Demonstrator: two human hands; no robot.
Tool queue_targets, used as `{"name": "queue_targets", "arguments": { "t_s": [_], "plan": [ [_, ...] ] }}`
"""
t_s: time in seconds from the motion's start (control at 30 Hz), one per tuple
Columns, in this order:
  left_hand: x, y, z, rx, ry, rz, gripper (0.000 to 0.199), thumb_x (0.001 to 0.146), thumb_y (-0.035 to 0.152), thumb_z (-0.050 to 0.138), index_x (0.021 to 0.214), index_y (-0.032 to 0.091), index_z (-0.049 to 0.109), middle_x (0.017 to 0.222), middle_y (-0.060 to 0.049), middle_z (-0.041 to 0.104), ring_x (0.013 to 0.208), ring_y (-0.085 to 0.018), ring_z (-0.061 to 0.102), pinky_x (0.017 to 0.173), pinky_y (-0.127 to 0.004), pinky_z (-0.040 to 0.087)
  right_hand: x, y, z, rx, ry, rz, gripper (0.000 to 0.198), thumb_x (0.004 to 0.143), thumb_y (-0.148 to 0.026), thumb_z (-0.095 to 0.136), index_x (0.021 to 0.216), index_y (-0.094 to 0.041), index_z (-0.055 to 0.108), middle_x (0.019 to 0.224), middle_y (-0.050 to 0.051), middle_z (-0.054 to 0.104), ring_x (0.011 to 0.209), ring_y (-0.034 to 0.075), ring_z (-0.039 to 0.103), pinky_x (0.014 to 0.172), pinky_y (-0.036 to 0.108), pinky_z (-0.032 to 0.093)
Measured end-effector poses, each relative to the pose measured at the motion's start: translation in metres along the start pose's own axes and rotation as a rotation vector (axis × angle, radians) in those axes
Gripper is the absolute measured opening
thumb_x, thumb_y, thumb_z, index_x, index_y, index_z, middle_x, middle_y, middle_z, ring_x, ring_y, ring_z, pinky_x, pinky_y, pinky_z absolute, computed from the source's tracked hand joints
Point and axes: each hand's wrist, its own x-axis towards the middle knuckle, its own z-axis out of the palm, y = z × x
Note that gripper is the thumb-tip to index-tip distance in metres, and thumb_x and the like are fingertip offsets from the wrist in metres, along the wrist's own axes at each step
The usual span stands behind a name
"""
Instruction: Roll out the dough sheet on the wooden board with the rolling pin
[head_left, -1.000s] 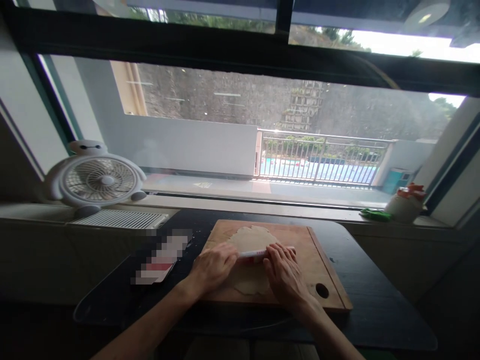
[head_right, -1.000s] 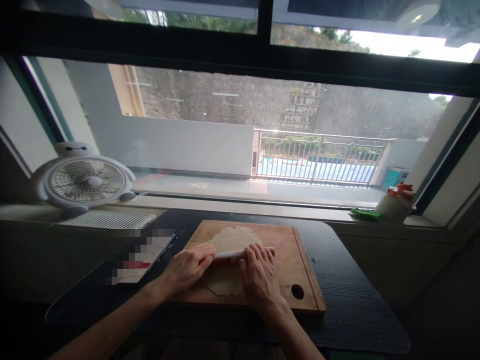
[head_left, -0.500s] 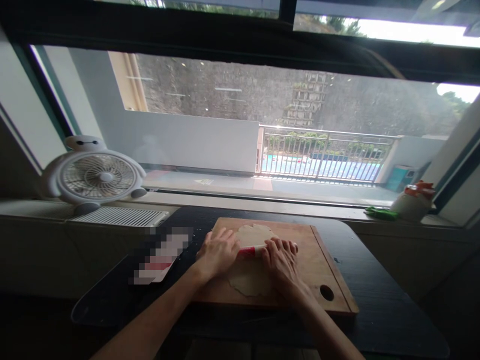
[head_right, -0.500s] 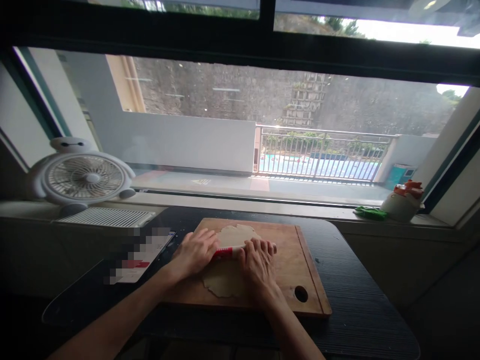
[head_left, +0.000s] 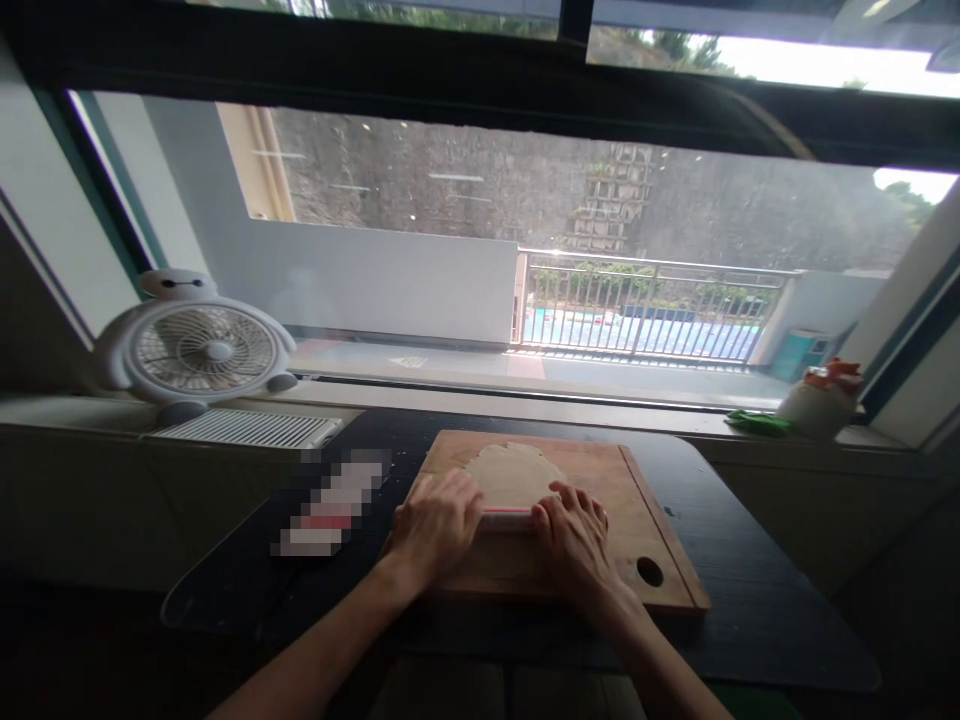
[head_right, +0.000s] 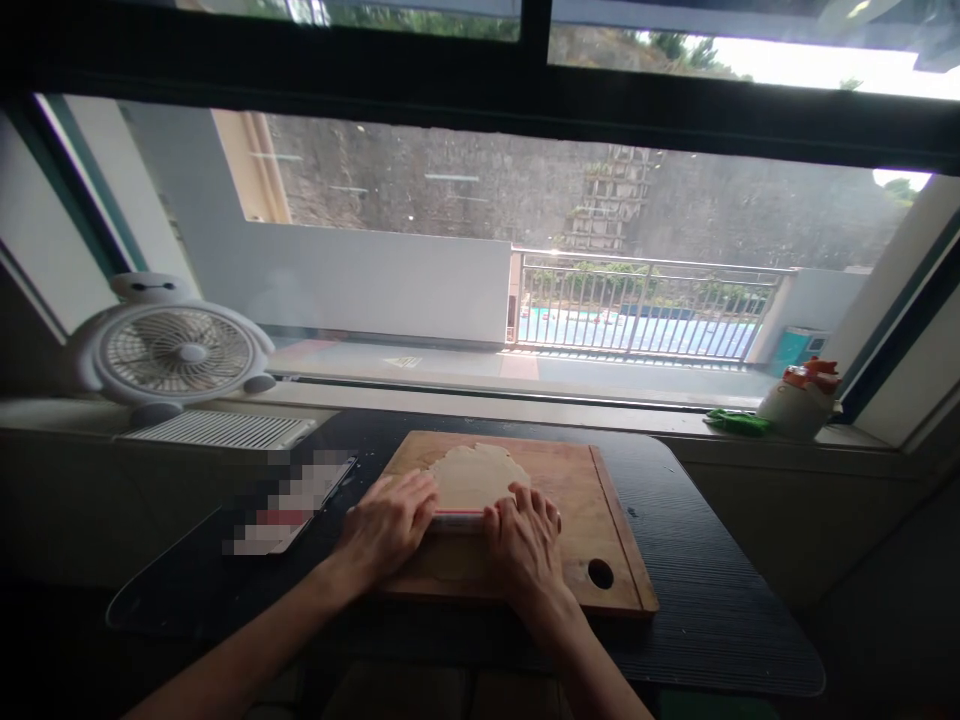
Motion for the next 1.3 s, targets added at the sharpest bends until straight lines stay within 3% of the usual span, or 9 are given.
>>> {"name": "queue_targets", "arguments": {
  "t_s": [0.13,0.23,0.47,0.67,0.77,0.9,1.07,1.17,1.3],
  "plan": [
    [0.049,-0.012,0.014,0.013,-0.086,-0.109,0.037,0.087,0.039,0.029,0.106,0.026,0.058,0.123,-0.004,0.054,0.118,-0.022,0.042,0.098,-0.042,0.029,0.042,0.005,0.012,-0.045,-0.04,0.06,0.034,0.091,-0.038,0.027,0.087,-0.023,0.057,0.104,0.006,0.054,0.094,0.019,0.047,0.083,0.034,0.031],
    [0.066,-0.019,0.021,-0.006,-0.159,-0.171,0.039,0.086,0.042,0.028,0.107,0.025,0.057,0.122,-0.006,0.054,0.116,-0.024,0.043,0.095,-0.046,0.03,0.057,0.005,0.017,-0.063,-0.057,0.095,0.033,0.092,-0.036,0.027,0.087,-0.021,0.056,0.094,0.006,0.054,0.085,0.018,0.048,0.078,0.032,0.033],
    [0.018,-0.001,0.005,0.022,-0.042,-0.005,0.04,0.089,0.04,0.025,0.1,0.023,0.06,0.115,-0.005,0.059,0.116,-0.021,0.043,0.101,-0.041,0.024,0.006,-0.004,0.002,-0.065,-0.016,0.032,0.03,0.093,-0.032,0.026,0.082,-0.024,0.053,0.091,0.005,0.053,0.089,0.021,0.045,0.074,0.035,0.033],
    [-0.021,0.007,-0.007,0.027,0.003,0.023,0.04,0.089,0.04,0.026,0.11,0.023,0.056,0.12,-0.005,0.056,0.117,-0.021,0.043,0.102,-0.04,0.024,-0.029,-0.01,-0.01,-0.069,-0.023,0.025,0.026,0.092,-0.031,0.028,0.085,-0.025,0.052,0.093,0.004,0.052,0.09,0.021,0.044,0.075,0.036,0.033],
    [-0.01,0.004,-0.002,0.032,0.002,0.027,0.041,0.089,0.039,0.025,0.106,0.022,0.058,0.118,-0.006,0.058,0.117,-0.021,0.044,0.102,-0.04,0.024,-0.016,-0.006,-0.007,-0.081,-0.022,0.008,0.029,0.093,-0.031,0.027,0.081,-0.023,0.052,0.091,0.004,0.052,0.09,0.02,0.044,0.075,0.034,0.033],
    [0.03,-0.003,0.012,0.038,-0.025,-0.048,0.04,0.088,0.038,0.026,0.099,0.022,0.062,0.116,-0.005,0.059,0.117,-0.022,0.043,0.102,-0.042,0.022,0.022,0.003,0.002,-0.065,-0.014,-0.008,0.034,0.094,-0.031,0.025,0.077,-0.02,0.053,0.087,0.004,0.053,0.088,0.017,0.045,0.073,0.028,0.033],
    [0.074,-0.014,0.024,0.011,-0.178,-0.178,0.042,0.086,0.045,0.027,0.107,0.026,0.058,0.123,-0.004,0.055,0.119,-0.024,0.041,0.099,-0.047,0.024,0.057,0.012,0.012,0.023,-0.055,0.034,0.035,0.094,-0.031,0.023,0.079,-0.019,0.052,0.083,0.003,0.054,0.078,0.014,0.048,0.067,0.025,0.033],
    [0.076,-0.015,0.025,0.016,-0.211,-0.203,0.042,0.085,0.045,0.029,0.108,0.026,0.058,0.122,-0.004,0.055,0.118,-0.024,0.042,0.098,-0.047,0.026,0.054,0.011,0.011,0.033,-0.086,0.034,0.034,0.094,-0.031,0.023,0.078,-0.02,0.052,0.08,0.002,0.055,0.077,0.014,0.048,0.066,0.025,0.032],
    [0.048,-0.01,0.018,0.043,-0.135,-0.107,0.038,0.087,0.039,0.029,0.106,0.026,0.059,0.121,-0.003,0.056,0.118,-0.02,0.042,0.101,-0.042,0.024,0.026,-0.002,0.001,-0.039,-0.046,-0.009,0.034,0.093,-0.032,0.026,0.075,-0.021,0.052,0.081,0.002,0.055,0.084,0.017,0.046,0.068,0.027,0.031]
  ]
}}
